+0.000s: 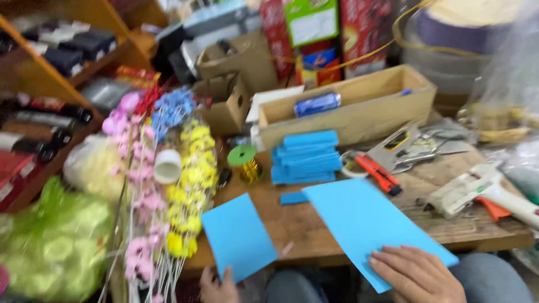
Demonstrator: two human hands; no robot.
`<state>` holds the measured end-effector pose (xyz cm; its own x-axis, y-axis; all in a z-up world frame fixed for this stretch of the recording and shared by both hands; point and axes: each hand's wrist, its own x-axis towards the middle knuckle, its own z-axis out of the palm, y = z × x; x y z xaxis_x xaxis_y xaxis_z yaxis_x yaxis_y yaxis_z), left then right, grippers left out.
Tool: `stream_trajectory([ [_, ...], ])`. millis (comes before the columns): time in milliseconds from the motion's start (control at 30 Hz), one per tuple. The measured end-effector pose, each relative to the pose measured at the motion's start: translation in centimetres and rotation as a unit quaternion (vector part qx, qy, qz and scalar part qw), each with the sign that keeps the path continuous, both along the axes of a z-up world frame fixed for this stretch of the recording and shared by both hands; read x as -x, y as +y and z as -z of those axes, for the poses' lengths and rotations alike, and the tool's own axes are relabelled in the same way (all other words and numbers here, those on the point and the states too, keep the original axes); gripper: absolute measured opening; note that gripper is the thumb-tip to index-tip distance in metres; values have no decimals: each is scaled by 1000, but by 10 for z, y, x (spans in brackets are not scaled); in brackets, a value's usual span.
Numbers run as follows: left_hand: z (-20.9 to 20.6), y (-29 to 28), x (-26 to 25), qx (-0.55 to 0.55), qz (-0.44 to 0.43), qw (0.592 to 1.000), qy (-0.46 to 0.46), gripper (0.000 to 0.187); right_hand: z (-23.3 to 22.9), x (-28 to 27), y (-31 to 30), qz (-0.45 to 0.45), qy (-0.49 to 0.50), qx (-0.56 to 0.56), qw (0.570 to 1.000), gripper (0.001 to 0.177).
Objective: Folding small blue paper squares into rectangles on a workbench
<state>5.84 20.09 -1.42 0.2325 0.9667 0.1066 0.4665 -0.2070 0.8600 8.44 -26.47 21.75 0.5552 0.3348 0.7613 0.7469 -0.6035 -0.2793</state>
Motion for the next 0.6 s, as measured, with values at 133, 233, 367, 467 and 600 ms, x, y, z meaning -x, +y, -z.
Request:
stream_trajectory([
  [133,-16,-107,16,-289,106,948,-81,58,132,-15,-6,-7,-22,131,991,41],
  [233,-54,-199,15,-275,148,947,-71,55,160,-26,17,-44,64,147,986,43],
  [367,-57,-262,-1,193,188,949,-164,61,138,-40,53,-120,118,120,978,36],
  [467,-97,-261,-6,524,124,818,-200,57,113,-62,66,-214,259,80,938,41],
  [600,-96,-251,-14,617,78,766,-160,61,102,-150,82,-127,203,50,970,37],
])
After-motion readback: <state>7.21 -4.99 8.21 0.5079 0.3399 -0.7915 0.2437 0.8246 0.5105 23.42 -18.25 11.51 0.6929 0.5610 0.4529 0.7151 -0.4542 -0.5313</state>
